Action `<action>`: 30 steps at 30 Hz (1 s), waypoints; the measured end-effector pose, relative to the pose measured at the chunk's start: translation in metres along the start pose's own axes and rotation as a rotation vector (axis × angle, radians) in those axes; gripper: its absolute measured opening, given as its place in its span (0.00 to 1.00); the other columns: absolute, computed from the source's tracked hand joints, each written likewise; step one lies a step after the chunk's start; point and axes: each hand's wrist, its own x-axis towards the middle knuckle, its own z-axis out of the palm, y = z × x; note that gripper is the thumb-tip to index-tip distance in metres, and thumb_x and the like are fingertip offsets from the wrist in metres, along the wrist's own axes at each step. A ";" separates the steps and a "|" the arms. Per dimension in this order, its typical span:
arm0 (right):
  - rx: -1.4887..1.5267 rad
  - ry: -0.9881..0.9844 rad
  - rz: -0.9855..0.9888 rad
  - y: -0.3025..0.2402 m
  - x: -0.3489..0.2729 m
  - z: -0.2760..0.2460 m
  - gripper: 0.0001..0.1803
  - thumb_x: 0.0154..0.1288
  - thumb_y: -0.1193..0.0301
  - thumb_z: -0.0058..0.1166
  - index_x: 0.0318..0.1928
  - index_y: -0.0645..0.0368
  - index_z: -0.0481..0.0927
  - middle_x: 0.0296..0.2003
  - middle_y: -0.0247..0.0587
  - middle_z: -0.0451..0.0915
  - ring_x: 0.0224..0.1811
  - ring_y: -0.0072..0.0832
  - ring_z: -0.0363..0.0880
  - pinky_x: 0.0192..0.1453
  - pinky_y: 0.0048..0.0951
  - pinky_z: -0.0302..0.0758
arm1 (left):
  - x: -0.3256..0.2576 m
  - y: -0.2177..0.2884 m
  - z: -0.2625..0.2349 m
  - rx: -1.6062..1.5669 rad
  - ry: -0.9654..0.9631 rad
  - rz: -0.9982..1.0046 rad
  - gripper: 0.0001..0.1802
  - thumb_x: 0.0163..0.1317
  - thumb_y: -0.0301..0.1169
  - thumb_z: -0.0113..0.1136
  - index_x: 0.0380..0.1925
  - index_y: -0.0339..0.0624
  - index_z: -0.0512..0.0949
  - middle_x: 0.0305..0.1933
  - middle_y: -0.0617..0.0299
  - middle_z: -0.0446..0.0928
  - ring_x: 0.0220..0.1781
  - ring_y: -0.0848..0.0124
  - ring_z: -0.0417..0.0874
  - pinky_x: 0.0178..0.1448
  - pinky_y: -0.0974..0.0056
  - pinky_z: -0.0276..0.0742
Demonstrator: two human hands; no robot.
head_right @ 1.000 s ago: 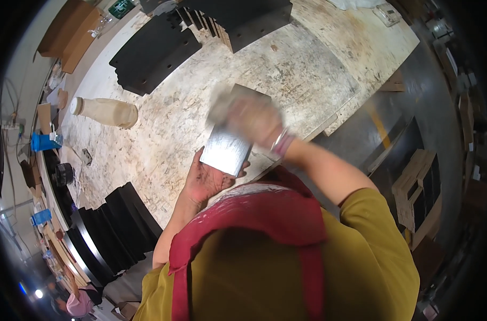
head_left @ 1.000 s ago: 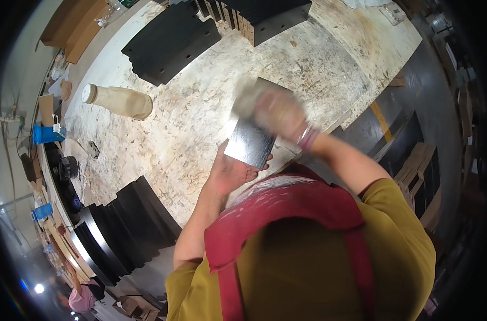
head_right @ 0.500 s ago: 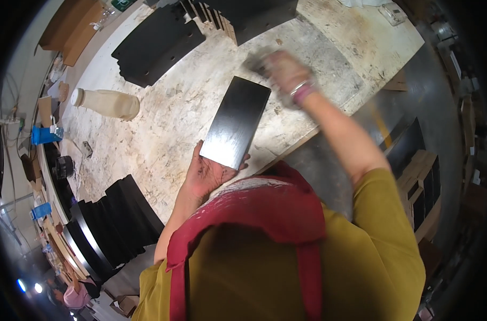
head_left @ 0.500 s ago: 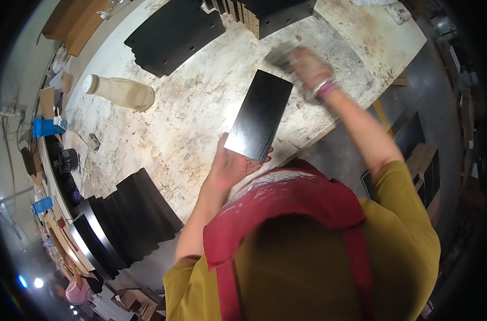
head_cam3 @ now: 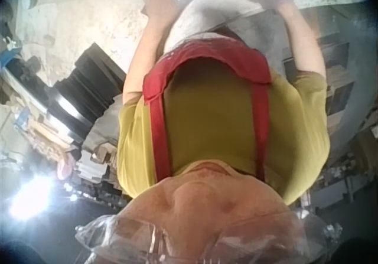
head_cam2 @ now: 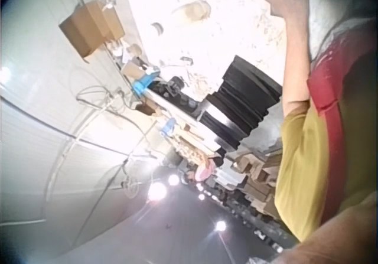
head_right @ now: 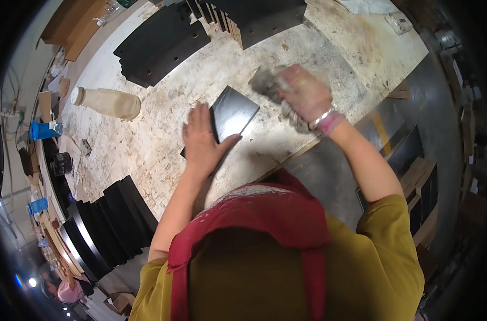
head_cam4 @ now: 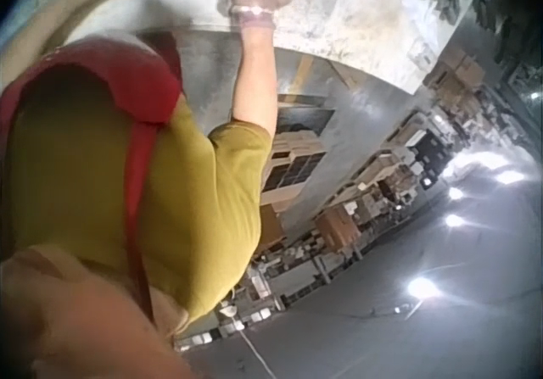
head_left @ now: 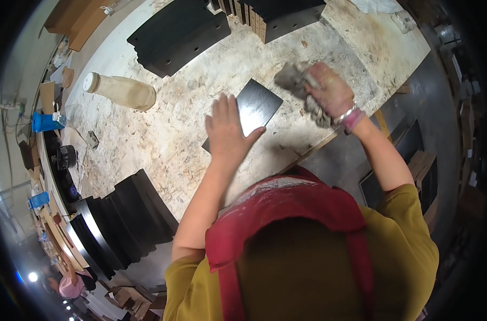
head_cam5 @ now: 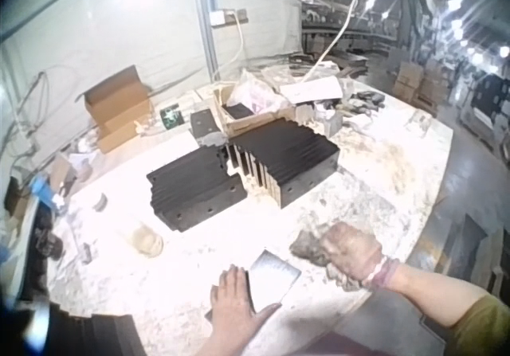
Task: The person cleans black rectangular furniture panels by hand using a cloth. The person pours liquid from a bottle onto the cloth, wipes the surface of the panels, and stacks them.
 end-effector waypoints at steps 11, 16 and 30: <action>-0.055 -0.014 -0.266 -0.061 0.047 0.069 0.13 0.59 0.69 0.55 0.46 0.55 0.78 0.44 0.48 0.77 0.39 0.41 0.81 0.40 0.41 0.79 | 0.001 0.002 0.017 0.044 -0.133 0.078 0.50 0.51 0.55 0.63 0.68 0.37 0.57 0.74 0.46 0.52 0.74 0.50 0.54 0.71 0.40 0.53; -0.056 -0.143 -0.262 -0.063 0.000 0.043 0.17 0.54 0.74 0.55 0.47 0.57 0.72 0.48 0.48 0.73 0.44 0.45 0.77 0.45 0.40 0.78 | -0.002 0.002 0.015 -0.002 -0.172 0.061 0.51 0.50 0.55 0.63 0.68 0.37 0.57 0.74 0.47 0.52 0.74 0.50 0.54 0.71 0.40 0.52; -0.001 -0.062 0.089 0.026 -0.006 0.018 0.24 0.60 0.64 0.57 0.56 0.56 0.71 0.52 0.48 0.73 0.53 0.47 0.75 0.57 0.38 0.72 | 0.000 0.004 0.012 -0.013 -0.116 0.101 0.53 0.50 0.56 0.65 0.68 0.35 0.57 0.74 0.45 0.51 0.75 0.50 0.53 0.72 0.42 0.51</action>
